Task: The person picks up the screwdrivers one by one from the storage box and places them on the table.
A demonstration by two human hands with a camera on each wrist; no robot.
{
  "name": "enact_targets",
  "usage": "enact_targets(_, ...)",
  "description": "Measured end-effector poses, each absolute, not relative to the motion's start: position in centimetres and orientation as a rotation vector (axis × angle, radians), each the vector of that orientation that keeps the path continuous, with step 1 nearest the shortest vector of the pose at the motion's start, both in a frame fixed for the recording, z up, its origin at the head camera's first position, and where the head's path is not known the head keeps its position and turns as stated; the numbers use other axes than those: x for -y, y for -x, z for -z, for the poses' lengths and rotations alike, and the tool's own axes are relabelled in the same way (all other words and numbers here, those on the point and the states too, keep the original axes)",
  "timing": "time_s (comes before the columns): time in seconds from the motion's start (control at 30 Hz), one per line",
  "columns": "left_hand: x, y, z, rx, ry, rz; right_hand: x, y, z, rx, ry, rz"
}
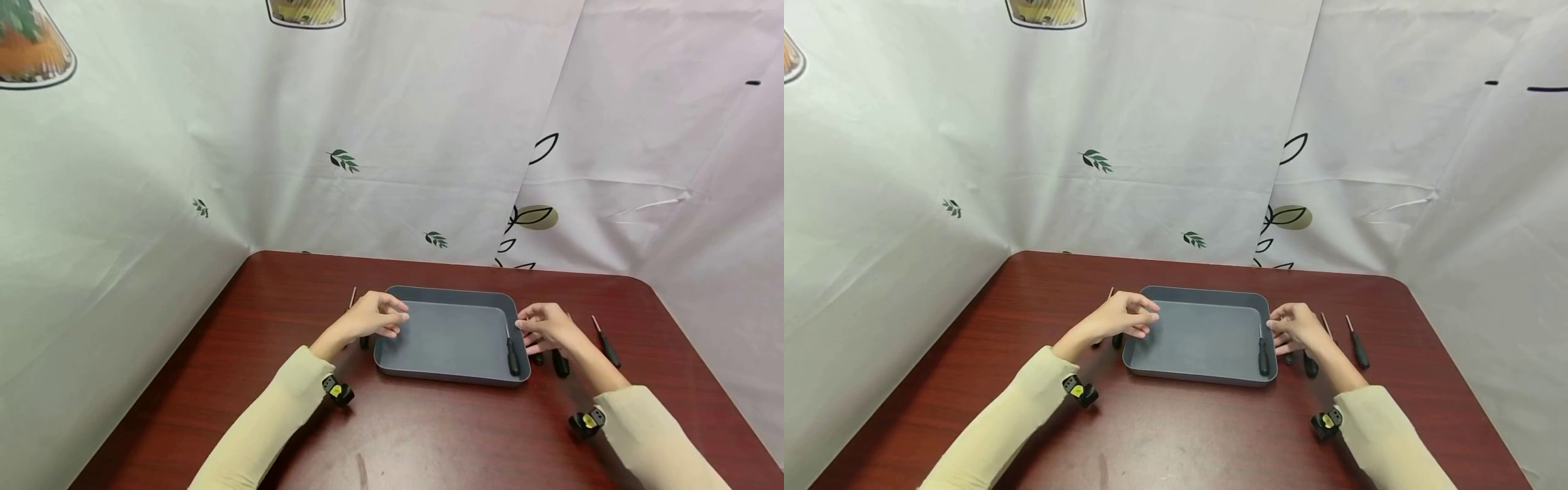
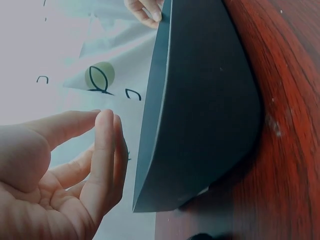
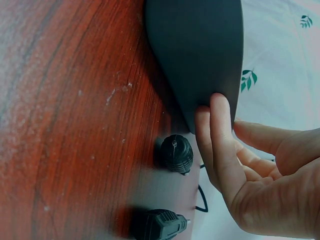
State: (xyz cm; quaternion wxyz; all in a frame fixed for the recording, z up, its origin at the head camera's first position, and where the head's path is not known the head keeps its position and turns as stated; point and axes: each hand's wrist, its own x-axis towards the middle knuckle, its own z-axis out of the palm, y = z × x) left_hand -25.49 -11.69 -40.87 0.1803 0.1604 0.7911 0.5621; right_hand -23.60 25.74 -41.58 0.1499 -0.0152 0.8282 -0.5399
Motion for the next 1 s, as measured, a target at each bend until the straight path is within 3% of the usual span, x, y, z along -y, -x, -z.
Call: enact_targets(1.0,5.6,24.7,41.5,-2.094,-0.529,-1.557,-25.7,23.6,41.6,-2.375,0.048,1.540)
